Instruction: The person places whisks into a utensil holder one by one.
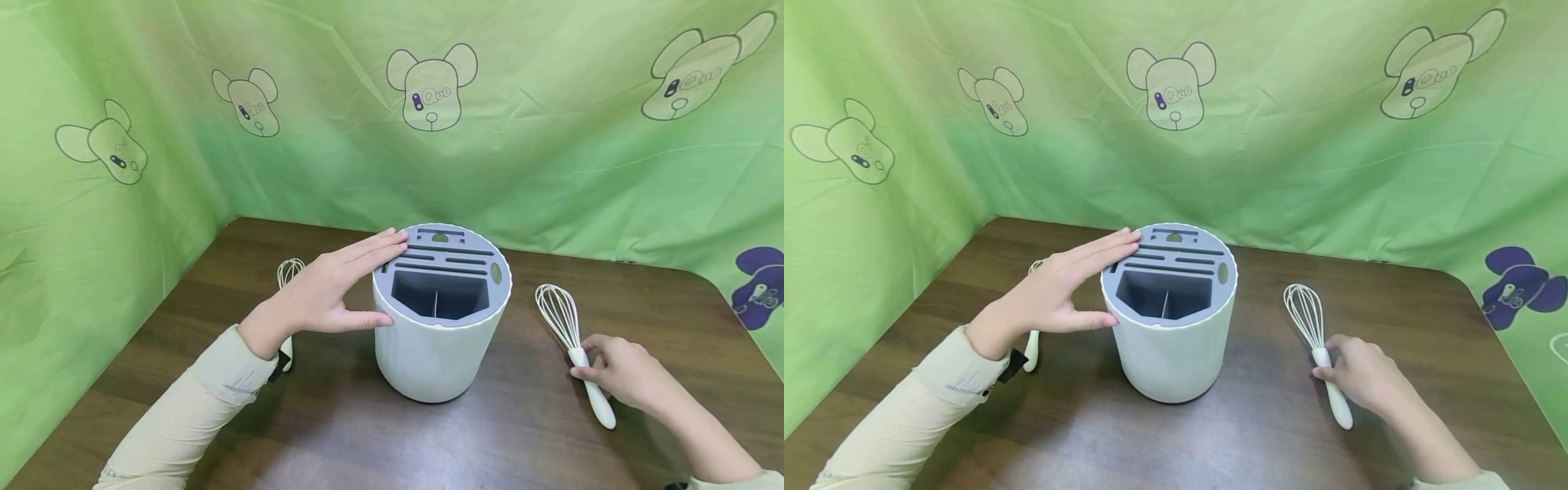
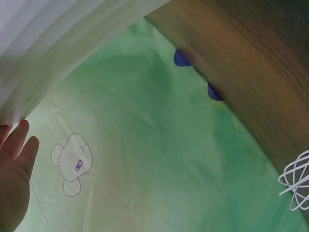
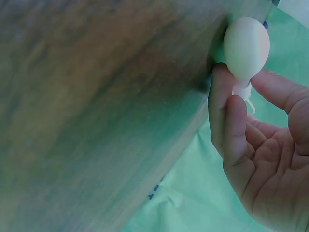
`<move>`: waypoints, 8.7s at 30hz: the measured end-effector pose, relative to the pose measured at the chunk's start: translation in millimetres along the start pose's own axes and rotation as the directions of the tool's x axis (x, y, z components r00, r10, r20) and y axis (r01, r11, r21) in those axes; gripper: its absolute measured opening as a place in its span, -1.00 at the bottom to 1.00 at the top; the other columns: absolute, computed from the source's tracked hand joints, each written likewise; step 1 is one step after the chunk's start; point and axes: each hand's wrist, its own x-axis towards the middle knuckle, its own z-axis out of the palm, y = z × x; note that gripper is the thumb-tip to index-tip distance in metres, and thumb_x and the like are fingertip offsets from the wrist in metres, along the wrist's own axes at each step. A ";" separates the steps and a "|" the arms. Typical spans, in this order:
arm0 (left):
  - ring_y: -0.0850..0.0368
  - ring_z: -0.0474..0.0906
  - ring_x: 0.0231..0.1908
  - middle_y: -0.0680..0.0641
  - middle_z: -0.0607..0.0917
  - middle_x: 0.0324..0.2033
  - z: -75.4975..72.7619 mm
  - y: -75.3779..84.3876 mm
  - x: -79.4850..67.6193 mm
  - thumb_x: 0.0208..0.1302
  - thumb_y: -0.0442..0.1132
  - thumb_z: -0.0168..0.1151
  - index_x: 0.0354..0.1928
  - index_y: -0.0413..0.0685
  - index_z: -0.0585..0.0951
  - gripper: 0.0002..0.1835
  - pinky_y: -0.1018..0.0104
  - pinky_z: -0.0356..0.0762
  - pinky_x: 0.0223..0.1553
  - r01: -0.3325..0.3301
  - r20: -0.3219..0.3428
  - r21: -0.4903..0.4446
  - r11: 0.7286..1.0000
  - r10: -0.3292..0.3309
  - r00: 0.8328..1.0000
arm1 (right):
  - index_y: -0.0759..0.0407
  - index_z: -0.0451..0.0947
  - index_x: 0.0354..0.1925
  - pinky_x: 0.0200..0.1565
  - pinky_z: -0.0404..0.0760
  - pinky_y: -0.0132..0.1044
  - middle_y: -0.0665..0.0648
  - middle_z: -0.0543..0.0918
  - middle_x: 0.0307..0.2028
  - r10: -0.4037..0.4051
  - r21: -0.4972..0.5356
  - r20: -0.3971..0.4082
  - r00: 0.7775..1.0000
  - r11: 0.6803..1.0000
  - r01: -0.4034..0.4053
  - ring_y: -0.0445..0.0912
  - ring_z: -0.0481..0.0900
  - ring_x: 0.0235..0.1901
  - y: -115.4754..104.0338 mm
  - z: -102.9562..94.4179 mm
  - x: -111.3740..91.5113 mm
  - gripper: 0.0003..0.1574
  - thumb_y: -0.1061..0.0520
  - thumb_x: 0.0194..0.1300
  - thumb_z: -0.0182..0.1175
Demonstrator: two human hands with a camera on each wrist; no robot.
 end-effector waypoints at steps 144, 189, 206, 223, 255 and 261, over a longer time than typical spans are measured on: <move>-0.02 0.33 0.43 -0.16 0.43 0.40 11.7 -4.3 1.2 0.22 0.30 0.25 0.38 -0.18 0.42 -0.13 0.15 0.38 0.38 -0.067 -0.132 -0.027 0.997 0.063 0.989 | 0.28 0.52 0.07 -0.31 0.69 -0.41 0.10 0.77 -0.34 -0.394 0.691 -0.493 0.776 0.364 0.624 -0.17 0.72 -0.37 -194.1 -74.6 -4.2 -0.51 0.53 0.18 0.26; -0.03 0.34 0.42 -0.17 0.46 0.38 15.7 -4.5 1.3 0.24 0.34 0.19 0.35 -0.19 0.44 -0.14 0.16 0.39 0.37 -0.083 -0.177 -0.055 0.995 0.072 0.982 | 0.39 0.53 -0.01 -0.28 0.63 -0.48 -0.05 0.77 -0.32 -0.445 0.463 -0.603 0.662 0.480 0.745 -0.22 0.68 -0.38 -200.3 -39.7 5.7 -0.45 0.57 -0.02 0.38; -0.03 0.35 0.42 -0.17 0.45 0.38 17.6 -8.1 1.2 0.23 0.30 0.24 0.35 -0.19 0.44 -0.15 0.16 0.39 0.37 -0.091 -0.184 -0.065 0.994 0.078 0.980 | 0.20 0.56 0.04 -0.16 0.51 -0.54 -0.23 0.76 -0.29 -0.422 0.319 -0.596 0.683 0.656 0.684 -0.31 0.65 -0.27 -198.7 -30.8 -0.7 -0.33 0.45 -0.09 0.49; -0.03 0.36 0.41 -0.17 0.46 0.38 16.5 -10.0 1.1 0.24 0.35 0.18 0.35 -0.19 0.45 -0.14 0.16 0.39 0.37 -0.081 -0.187 -0.063 0.995 0.068 0.980 | 0.23 0.47 0.21 -0.06 0.54 -0.54 -0.11 0.73 -0.09 -0.386 0.332 -0.622 0.681 0.658 0.676 -0.27 0.66 -0.11 -195.7 -33.9 -0.9 -0.13 0.50 -0.10 0.48; 0.01 0.31 0.44 -0.15 0.42 0.41 12.7 -6.8 -1.7 0.27 0.39 0.09 0.39 -0.17 0.40 -0.10 0.19 0.33 0.42 -0.076 -0.138 -0.041 0.996 0.070 0.988 | 0.13 0.21 0.49 0.48 -0.07 -0.52 0.08 0.22 0.52 -0.700 -0.010 -0.394 0.596 0.652 0.758 -0.03 -0.09 0.59 -148.5 -33.2 28.2 0.30 -0.42 -0.05 0.43; 0.02 0.30 0.45 -0.13 0.40 0.42 11.4 -5.4 -3.2 0.25 0.39 0.12 0.41 -0.14 0.39 -0.10 0.18 0.33 0.41 -0.054 -0.123 -0.049 0.997 0.047 0.991 | 0.16 0.20 0.49 0.50 -0.08 -0.48 0.12 0.22 0.51 -0.716 -0.040 -0.385 0.582 0.643 0.765 0.03 -0.09 0.59 -147.9 -32.1 28.8 0.34 -0.24 -0.14 0.58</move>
